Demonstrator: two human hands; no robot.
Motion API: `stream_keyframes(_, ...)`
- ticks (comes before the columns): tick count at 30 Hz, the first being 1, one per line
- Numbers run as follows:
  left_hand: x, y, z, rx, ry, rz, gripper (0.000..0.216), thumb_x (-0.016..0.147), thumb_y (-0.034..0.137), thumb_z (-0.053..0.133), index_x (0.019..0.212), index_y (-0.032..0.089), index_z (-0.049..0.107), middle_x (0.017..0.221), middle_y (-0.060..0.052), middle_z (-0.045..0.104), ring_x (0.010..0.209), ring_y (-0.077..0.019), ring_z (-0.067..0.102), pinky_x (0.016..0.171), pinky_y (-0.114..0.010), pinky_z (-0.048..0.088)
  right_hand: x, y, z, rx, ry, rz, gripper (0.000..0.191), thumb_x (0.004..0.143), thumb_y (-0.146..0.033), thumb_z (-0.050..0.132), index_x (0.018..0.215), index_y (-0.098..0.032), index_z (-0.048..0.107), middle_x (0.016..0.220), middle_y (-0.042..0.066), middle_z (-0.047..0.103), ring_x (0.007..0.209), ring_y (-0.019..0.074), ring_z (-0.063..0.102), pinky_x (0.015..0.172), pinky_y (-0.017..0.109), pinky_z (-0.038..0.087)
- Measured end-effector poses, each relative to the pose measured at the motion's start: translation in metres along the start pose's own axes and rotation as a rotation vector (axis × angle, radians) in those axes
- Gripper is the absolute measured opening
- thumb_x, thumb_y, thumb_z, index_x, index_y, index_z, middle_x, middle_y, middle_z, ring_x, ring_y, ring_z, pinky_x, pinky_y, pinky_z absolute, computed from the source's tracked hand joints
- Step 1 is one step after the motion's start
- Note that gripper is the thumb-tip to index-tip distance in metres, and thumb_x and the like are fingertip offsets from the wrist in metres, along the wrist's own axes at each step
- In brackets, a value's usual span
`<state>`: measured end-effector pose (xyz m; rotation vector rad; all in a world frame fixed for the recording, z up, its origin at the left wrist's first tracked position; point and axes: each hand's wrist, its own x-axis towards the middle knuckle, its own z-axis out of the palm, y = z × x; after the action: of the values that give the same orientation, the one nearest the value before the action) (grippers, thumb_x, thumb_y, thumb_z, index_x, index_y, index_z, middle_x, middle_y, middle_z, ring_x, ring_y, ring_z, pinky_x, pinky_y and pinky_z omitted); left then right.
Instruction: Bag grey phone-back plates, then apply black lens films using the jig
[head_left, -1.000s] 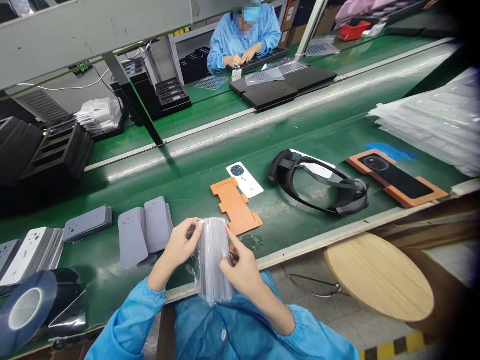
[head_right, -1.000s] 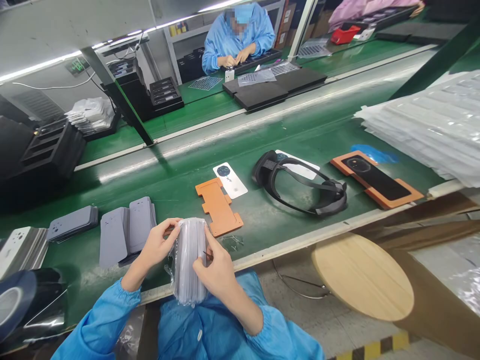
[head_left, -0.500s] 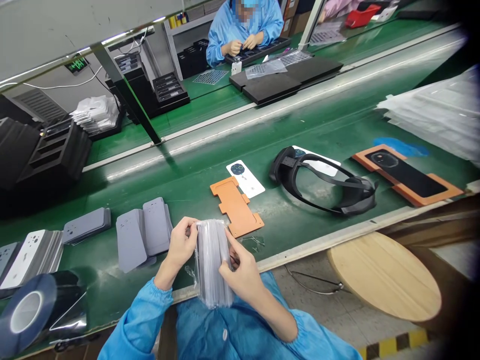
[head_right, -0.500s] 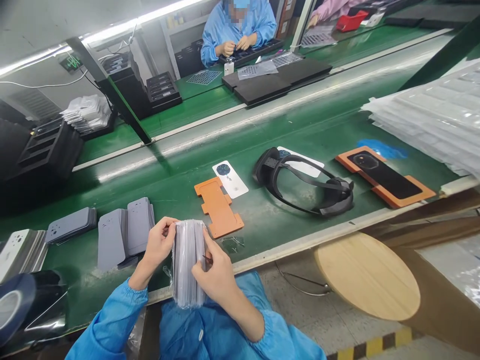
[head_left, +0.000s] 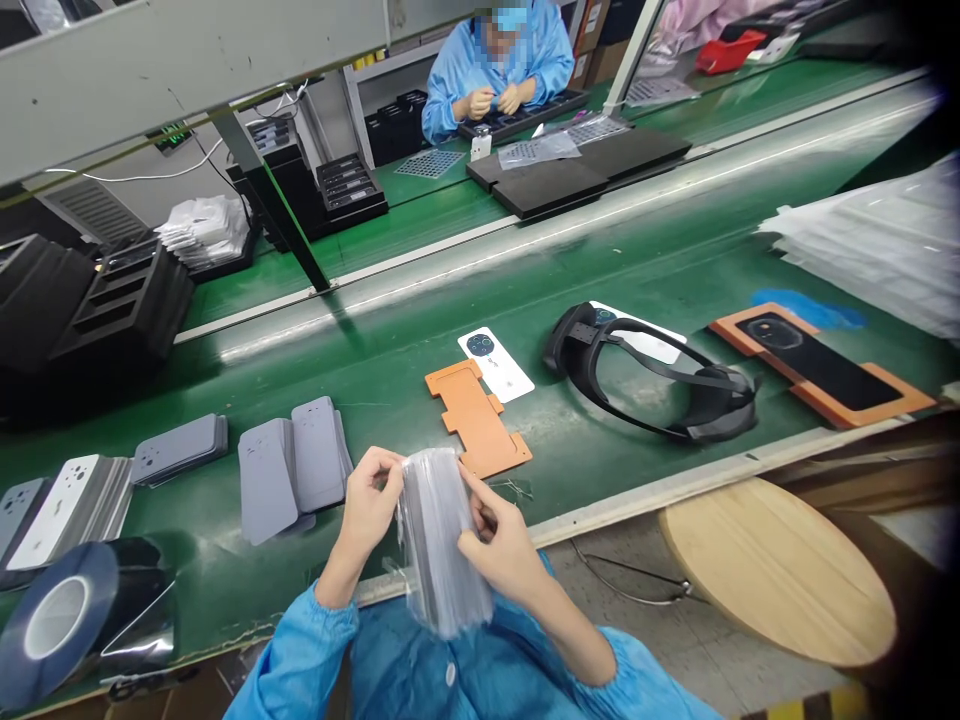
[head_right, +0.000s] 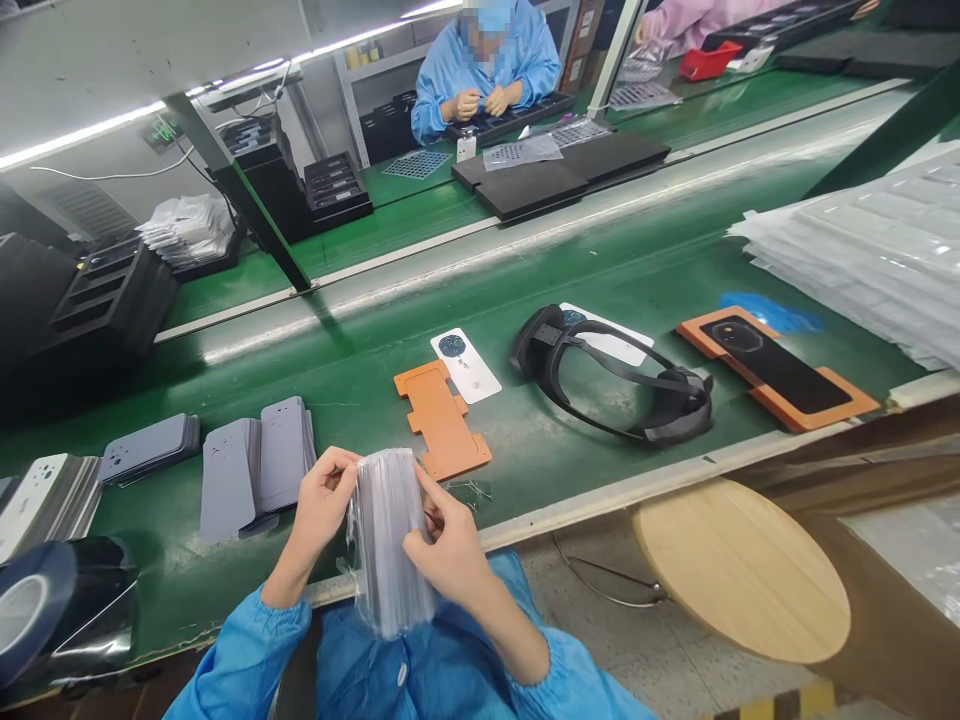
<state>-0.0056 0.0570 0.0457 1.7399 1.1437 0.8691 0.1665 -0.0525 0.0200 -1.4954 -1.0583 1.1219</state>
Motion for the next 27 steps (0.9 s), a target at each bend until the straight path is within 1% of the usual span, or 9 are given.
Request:
stream_keyframes(2, -0.007, 0.001, -0.01, 0.037, -0.051, 0.022, 0.019, 0.089, 0.024, 0.059, 0.071, 0.019, 0.059, 0.085, -0.004, 0.065, 0.081, -0.0162, 0.062, 0.071, -0.026, 0.049, 0.002, -0.006, -0.007, -0.047, -0.061, -0.004, 0.081, 0.067, -0.013, 0.048, 0.148, -0.016, 0.051, 0.072, -0.006, 0.033, 0.062, 0.0117, 0.037, 0.058, 0.024, 0.037)
stream_keyframes(4, -0.011, 0.001, -0.022, 0.085, -0.111, 0.03, 0.017, 0.087, 0.021, 0.059, 0.07, 0.019, 0.06, 0.086, -0.004, 0.066, 0.079, -0.0161, 0.062, 0.069, -0.026, 0.049, 0.004, -0.014, -0.009, -0.148, -0.104, -0.037, 0.081, 0.066, -0.013, 0.049, 0.146, -0.018, 0.053, 0.076, -0.004, 0.039, 0.065, 0.0134, 0.043, 0.06, 0.025, 0.04)
stream_keyframes(9, -0.007, 0.006, -0.047, 0.238, -0.255, 0.029, 0.01, 0.082, 0.014, 0.056, 0.075, 0.02, 0.061, 0.083, -0.002, 0.065, 0.076, -0.0163, 0.059, 0.071, -0.028, 0.047, 0.006, -0.036, -0.002, -0.484, -0.131, -0.109, 0.079, 0.069, -0.017, 0.049, 0.148, -0.019, 0.051, 0.095, 0.003, 0.051, 0.08, 0.0201, 0.058, 0.078, 0.036, 0.05)
stream_keyframes(11, -0.003, 0.012, -0.051, 0.372, -0.316, 0.06, 0.009, 0.082, 0.014, 0.054, 0.078, 0.02, 0.059, 0.081, -0.001, 0.061, 0.075, -0.0173, 0.056, 0.073, -0.031, 0.044, 0.006, -0.039, 0.0, -0.573, -0.148, -0.112, 0.078, 0.072, -0.018, 0.049, 0.15, -0.019, 0.049, 0.102, 0.006, 0.053, 0.082, 0.0218, 0.06, 0.08, 0.038, 0.051)
stream_keyframes(14, 0.002, 0.019, -0.053, 0.622, -0.442, 0.098, 0.01, 0.085, 0.015, 0.048, 0.078, 0.021, 0.052, 0.078, -0.001, 0.054, 0.07, -0.0183, 0.05, 0.069, -0.033, 0.038, 0.005, -0.039, 0.0, -0.668, -0.172, -0.103, 0.078, 0.075, -0.018, 0.048, 0.152, -0.021, 0.045, 0.106, 0.007, 0.054, 0.082, 0.0228, 0.063, 0.078, 0.038, 0.052)
stream_keyframes(17, 0.006, 0.021, -0.055, 0.652, -0.53, 0.098, 0.012, 0.085, 0.016, 0.045, 0.075, 0.022, 0.046, 0.073, 0.0, 0.05, 0.065, -0.0177, 0.046, 0.064, -0.032, 0.034, 0.006, -0.039, -0.001, -0.707, -0.187, -0.102, 0.078, 0.075, -0.018, 0.048, 0.153, -0.021, 0.044, 0.107, 0.007, 0.054, 0.082, 0.0231, 0.064, 0.079, 0.038, 0.053)
stream_keyframes(21, 0.006, 0.014, -0.055, 0.575, -0.54, 0.095, 0.015, 0.087, 0.018, 0.044, 0.073, 0.023, 0.041, 0.071, 0.002, 0.048, 0.065, -0.0164, 0.046, 0.063, -0.029, 0.035, 0.007, -0.039, -0.001, -0.696, -0.207, -0.109, 0.078, 0.075, -0.018, 0.048, 0.153, -0.02, 0.044, 0.109, 0.008, 0.054, 0.085, 0.0232, 0.064, 0.083, 0.039, 0.054)
stream_keyframes(24, 0.002, 0.007, -0.053, 0.529, -0.502, 0.103, 0.015, 0.09, 0.019, 0.039, 0.075, 0.024, 0.039, 0.073, 0.002, 0.048, 0.067, -0.0165, 0.046, 0.063, -0.028, 0.037, 0.007, -0.038, -0.002, -0.669, -0.207, -0.128, 0.079, 0.073, -0.017, 0.048, 0.152, -0.02, 0.045, 0.11, 0.008, 0.055, 0.089, 0.0231, 0.064, 0.087, 0.039, 0.054)
stream_keyframes(27, -0.005, -0.001, -0.049, 0.426, -0.451, 0.106, 0.02, 0.096, 0.026, 0.036, 0.077, 0.024, 0.041, 0.074, 0.002, 0.049, 0.066, -0.0168, 0.048, 0.062, -0.028, 0.04, 0.005, -0.042, -0.004, -0.668, -0.194, -0.146, 0.079, 0.072, -0.017, 0.05, 0.151, -0.017, 0.046, 0.114, 0.009, 0.057, 0.094, 0.0234, 0.065, 0.09, 0.037, 0.054)
